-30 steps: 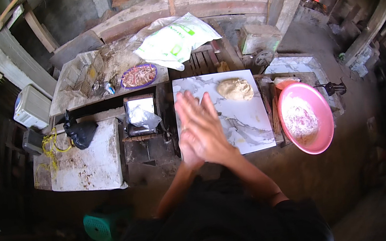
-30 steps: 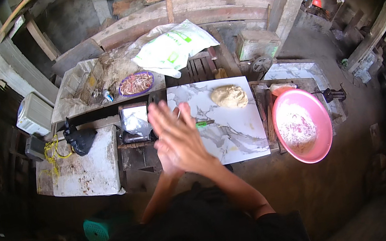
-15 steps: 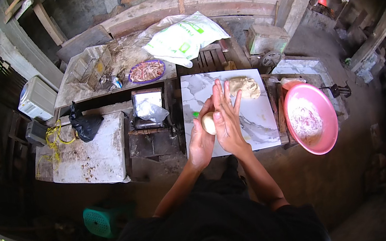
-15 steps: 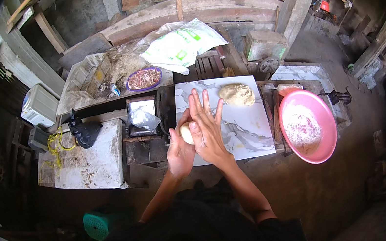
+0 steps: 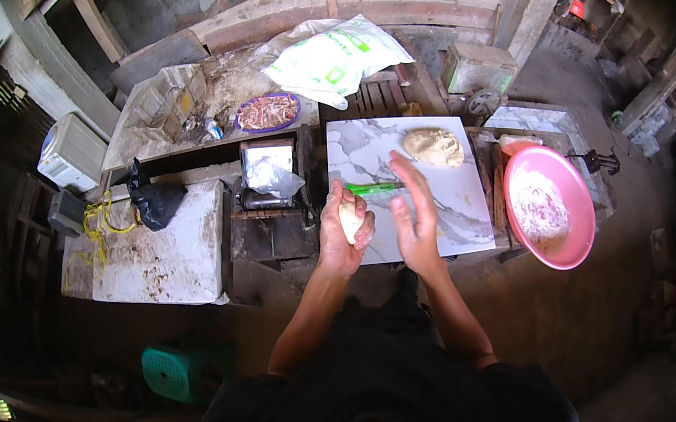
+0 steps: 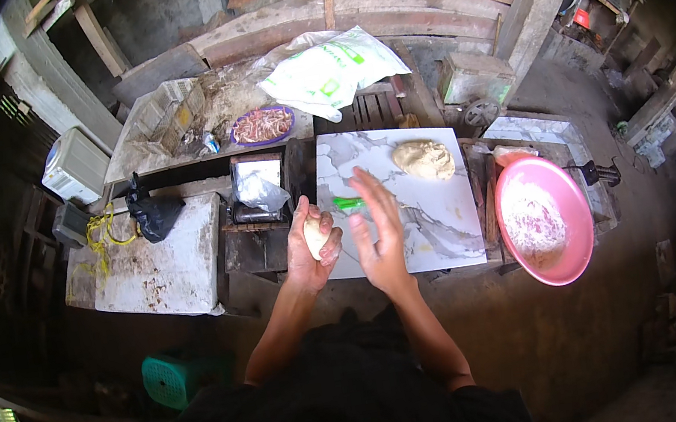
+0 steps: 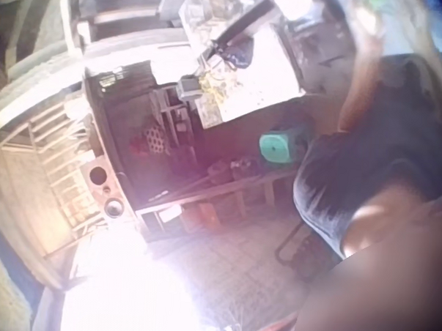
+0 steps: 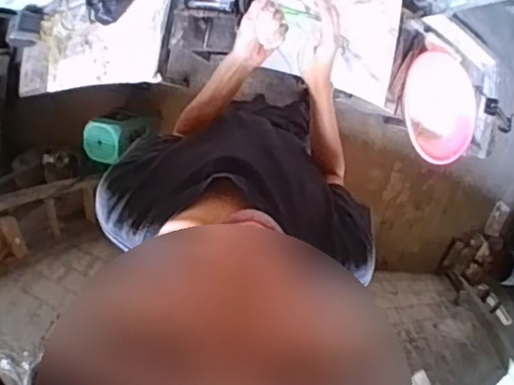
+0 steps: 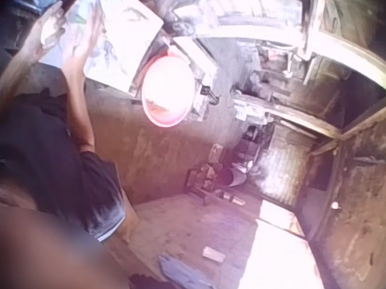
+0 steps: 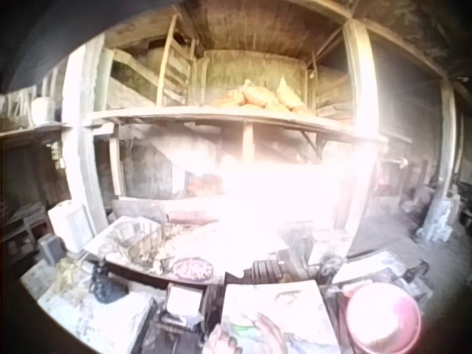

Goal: The person kneads a piece of dough on a marbled surface by hand, rolls a small portion into a ball between their palms, and سپس uses a wooden roller and a knife to flatten and cut the dough into rectangular pieces.

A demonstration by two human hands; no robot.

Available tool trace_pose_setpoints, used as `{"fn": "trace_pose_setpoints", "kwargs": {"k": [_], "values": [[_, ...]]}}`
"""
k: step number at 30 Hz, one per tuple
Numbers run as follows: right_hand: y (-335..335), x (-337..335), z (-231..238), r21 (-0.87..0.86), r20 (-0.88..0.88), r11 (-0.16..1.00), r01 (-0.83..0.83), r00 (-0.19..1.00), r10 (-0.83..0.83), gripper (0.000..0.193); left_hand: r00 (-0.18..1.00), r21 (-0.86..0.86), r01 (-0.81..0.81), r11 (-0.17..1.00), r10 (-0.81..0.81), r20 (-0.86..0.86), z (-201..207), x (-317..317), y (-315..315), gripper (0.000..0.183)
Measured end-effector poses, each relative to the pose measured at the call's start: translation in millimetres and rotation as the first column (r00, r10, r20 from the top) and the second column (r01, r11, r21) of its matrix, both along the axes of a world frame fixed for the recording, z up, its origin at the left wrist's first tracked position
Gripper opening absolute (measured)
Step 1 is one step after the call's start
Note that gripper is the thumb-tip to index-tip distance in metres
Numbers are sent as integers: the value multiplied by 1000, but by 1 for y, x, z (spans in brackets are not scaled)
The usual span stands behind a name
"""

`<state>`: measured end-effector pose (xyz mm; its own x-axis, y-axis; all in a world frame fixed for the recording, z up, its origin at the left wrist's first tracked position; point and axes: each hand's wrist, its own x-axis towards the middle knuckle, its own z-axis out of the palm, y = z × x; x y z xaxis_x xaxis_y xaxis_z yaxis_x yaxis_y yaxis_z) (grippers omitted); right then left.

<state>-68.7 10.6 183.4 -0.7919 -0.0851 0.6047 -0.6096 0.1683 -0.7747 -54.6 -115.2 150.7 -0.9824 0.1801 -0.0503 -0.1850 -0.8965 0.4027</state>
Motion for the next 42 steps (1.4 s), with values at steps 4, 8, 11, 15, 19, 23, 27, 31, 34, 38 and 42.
{"fn": "trace_pose_setpoints", "kwargs": {"k": [4,8,11,15,19,23,27,31,34,38,42], "values": [[-8,8,7,467,-142,883,-42,982,122,48,999,-192,34,981,-38,-16,17,7,6,50],[-14,-4,-14,282,-251,960,1,965,73,44,996,-77,76,994,-80,-40,38,22,9,77],[-28,8,-11,-66,-136,992,-111,985,102,30,995,-20,45,999,-43,85,41,22,14,78],[-32,9,-19,-203,-43,973,-111,994,105,10,997,-167,-46,985,55,49,33,24,19,75],[-27,0,-19,-575,233,817,40,965,117,26,983,-380,-181,907,168,-68,16,18,25,69],[-15,-3,-31,-514,343,855,67,930,134,35,998,-244,-16,970,2,-58,17,14,28,61],[-14,4,-5,124,-28,987,-100,994,104,55,997,-57,-46,997,49,55,8,3,35,53],[-8,7,-2,374,-253,872,317,939,-233,43,970,-49,-122,991,129,207,23,6,37,40],[4,2,-1,-30,-118,973,228,966,-230,38,944,-72,-110,991,127,306,12,2,37,28],[8,5,1,96,-134,983,154,981,-141,32,964,-180,-88,980,129,234,5,3,34,37],[-6,9,17,469,-277,881,56,957,86,34,981,-181,-191,965,194,0,9,7,40,37]]}}
